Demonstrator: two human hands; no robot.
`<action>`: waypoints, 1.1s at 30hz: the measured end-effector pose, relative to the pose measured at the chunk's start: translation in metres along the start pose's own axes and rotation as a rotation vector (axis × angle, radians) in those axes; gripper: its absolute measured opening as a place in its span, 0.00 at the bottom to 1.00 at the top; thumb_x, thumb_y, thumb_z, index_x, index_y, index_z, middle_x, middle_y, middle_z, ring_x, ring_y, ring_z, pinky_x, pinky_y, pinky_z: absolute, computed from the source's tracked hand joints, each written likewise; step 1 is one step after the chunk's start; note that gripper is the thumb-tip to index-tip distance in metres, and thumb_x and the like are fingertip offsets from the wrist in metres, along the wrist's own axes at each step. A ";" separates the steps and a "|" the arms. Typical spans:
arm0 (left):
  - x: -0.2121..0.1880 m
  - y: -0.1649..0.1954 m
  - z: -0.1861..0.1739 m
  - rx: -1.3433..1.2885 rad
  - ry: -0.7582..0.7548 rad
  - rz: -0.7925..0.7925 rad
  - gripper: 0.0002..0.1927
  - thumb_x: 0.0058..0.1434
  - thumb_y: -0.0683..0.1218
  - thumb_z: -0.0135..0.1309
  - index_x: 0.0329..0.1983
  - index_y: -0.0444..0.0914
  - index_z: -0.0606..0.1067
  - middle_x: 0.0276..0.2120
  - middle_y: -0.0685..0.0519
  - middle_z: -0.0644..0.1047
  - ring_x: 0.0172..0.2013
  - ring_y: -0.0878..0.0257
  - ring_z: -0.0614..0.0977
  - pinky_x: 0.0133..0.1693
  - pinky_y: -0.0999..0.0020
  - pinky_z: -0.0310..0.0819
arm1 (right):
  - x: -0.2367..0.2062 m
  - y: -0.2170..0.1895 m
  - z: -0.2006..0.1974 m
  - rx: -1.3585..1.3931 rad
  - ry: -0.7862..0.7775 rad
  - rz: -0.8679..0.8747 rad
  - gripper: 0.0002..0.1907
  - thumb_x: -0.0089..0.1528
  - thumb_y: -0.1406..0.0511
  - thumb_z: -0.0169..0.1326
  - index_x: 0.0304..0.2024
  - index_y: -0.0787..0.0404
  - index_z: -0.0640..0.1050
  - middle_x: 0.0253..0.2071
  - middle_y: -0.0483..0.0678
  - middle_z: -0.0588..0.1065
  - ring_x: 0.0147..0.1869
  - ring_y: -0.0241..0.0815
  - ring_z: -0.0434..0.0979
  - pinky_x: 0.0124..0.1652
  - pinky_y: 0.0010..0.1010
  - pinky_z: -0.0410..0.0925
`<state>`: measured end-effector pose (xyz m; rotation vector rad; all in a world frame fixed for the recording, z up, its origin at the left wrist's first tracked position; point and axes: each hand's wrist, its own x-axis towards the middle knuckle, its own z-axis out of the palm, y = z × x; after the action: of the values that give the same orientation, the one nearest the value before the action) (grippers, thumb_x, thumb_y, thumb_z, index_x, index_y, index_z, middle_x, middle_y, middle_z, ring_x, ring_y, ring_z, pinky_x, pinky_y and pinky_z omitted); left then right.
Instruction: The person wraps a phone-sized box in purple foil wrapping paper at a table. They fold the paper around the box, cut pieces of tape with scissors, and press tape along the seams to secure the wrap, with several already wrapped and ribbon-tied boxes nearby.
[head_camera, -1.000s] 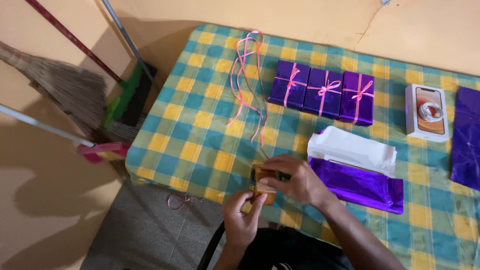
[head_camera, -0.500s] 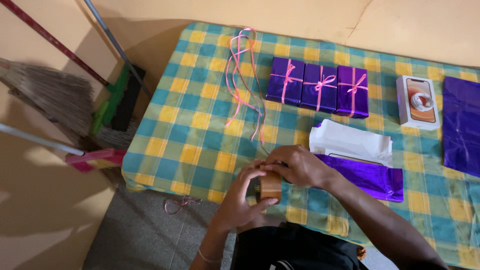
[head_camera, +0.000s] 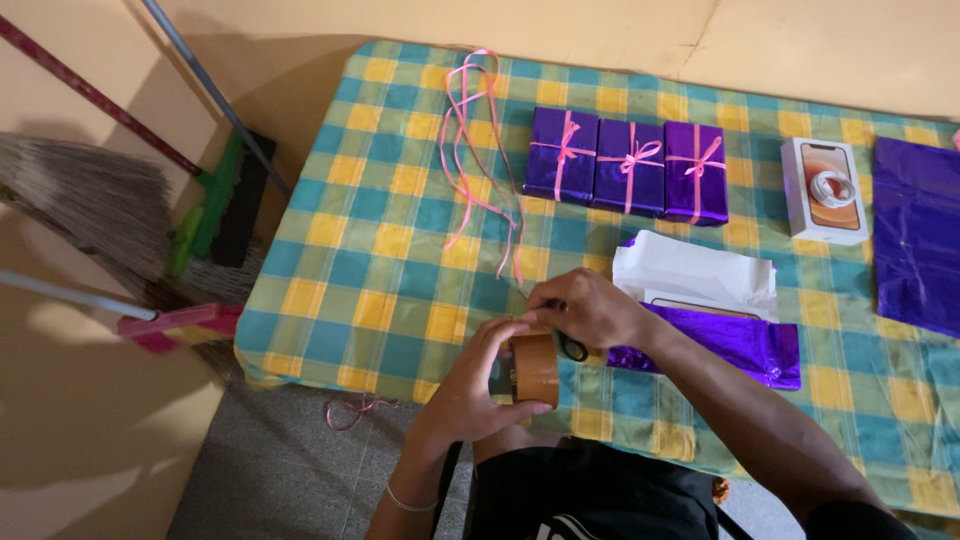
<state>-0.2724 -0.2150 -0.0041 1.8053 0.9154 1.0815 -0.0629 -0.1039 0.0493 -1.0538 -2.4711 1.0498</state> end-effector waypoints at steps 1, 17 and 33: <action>0.000 0.000 0.000 -0.004 0.000 0.008 0.48 0.51 0.53 0.74 0.71 0.38 0.62 0.68 0.44 0.69 0.66 0.50 0.73 0.59 0.57 0.73 | 0.000 0.001 0.000 0.036 -0.014 0.034 0.09 0.60 0.63 0.62 0.38 0.63 0.84 0.31 0.52 0.82 0.34 0.47 0.83 0.35 0.38 0.73; 0.001 -0.008 0.001 -0.075 0.009 -0.096 0.53 0.47 0.52 0.76 0.73 0.38 0.60 0.68 0.44 0.65 0.66 0.50 0.71 0.59 0.58 0.74 | -0.060 0.011 0.028 -0.640 0.123 0.114 0.16 0.56 0.60 0.57 0.42 0.61 0.78 0.29 0.50 0.78 0.41 0.53 0.79 0.46 0.54 0.59; 0.001 -0.004 -0.004 -0.059 -0.020 -0.100 0.53 0.48 0.52 0.75 0.74 0.39 0.60 0.70 0.45 0.64 0.67 0.51 0.70 0.58 0.58 0.73 | -0.047 -0.003 -0.011 -0.527 -0.062 0.310 0.15 0.60 0.62 0.53 0.49 0.51 0.80 0.46 0.50 0.81 0.51 0.53 0.79 0.53 0.50 0.68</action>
<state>-0.2765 -0.2111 -0.0064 1.7009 0.9423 1.0152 -0.0261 -0.1325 0.0611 -1.6175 -2.7706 0.5010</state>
